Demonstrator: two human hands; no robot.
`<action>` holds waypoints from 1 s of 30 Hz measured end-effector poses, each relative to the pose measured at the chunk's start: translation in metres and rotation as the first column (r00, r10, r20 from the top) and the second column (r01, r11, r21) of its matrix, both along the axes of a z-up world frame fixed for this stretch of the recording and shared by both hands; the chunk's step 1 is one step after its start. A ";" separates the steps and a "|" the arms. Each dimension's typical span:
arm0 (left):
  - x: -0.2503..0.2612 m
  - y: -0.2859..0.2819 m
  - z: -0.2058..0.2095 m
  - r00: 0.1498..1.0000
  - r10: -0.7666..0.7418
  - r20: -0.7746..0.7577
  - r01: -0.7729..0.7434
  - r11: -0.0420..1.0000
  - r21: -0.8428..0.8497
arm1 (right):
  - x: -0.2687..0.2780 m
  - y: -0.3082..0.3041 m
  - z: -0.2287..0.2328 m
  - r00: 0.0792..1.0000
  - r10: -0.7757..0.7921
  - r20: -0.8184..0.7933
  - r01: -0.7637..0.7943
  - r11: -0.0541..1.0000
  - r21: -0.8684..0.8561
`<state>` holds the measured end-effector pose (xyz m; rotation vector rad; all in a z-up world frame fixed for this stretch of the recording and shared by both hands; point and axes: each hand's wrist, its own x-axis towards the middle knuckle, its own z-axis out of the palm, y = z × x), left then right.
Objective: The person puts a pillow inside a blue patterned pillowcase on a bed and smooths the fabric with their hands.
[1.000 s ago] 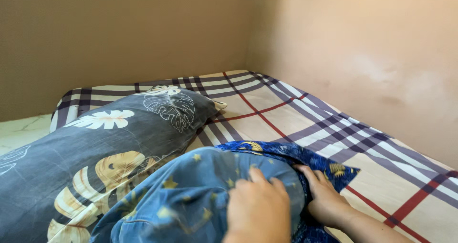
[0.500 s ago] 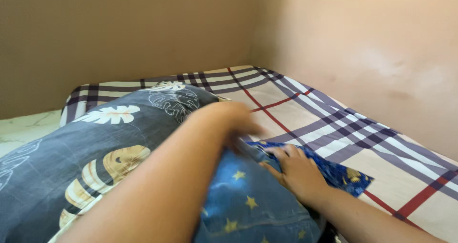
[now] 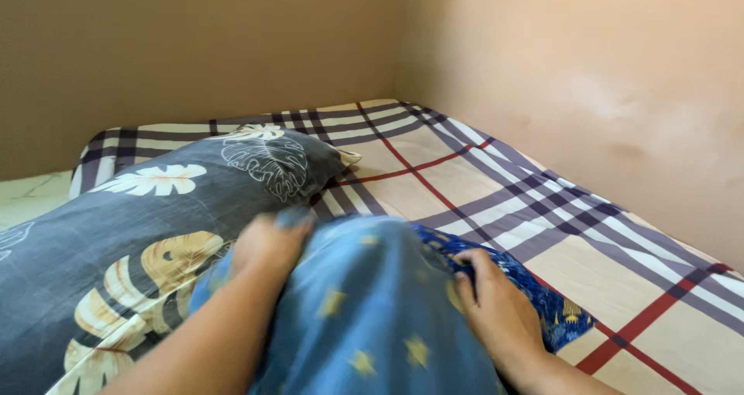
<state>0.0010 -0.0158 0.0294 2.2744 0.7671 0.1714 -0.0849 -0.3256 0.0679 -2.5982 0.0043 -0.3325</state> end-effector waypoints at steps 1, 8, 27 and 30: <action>0.001 -0.015 0.030 0.989 0.015 0.148 -0.013 1.000 -0.012 | 0.000 -0.002 0.003 0.999 -0.023 -0.021 0.024 0.999 0.028; 0.006 -0.089 0.188 0.501 -0.340 0.796 0.170 0.940 0.294 | -0.003 -0.021 -0.006 0.962 0.128 0.242 -0.239 0.826 0.510; -0.101 -0.068 0.134 0.802 -0.516 0.300 0.554 0.456 -0.696 | 0.100 -0.090 -0.069 0.965 0.099 -0.242 -0.046 0.976 0.213; -0.092 -0.070 0.132 0.826 -0.522 0.213 0.485 0.464 -0.741 | 0.095 -0.076 -0.042 0.966 0.024 -0.256 -0.012 0.999 0.048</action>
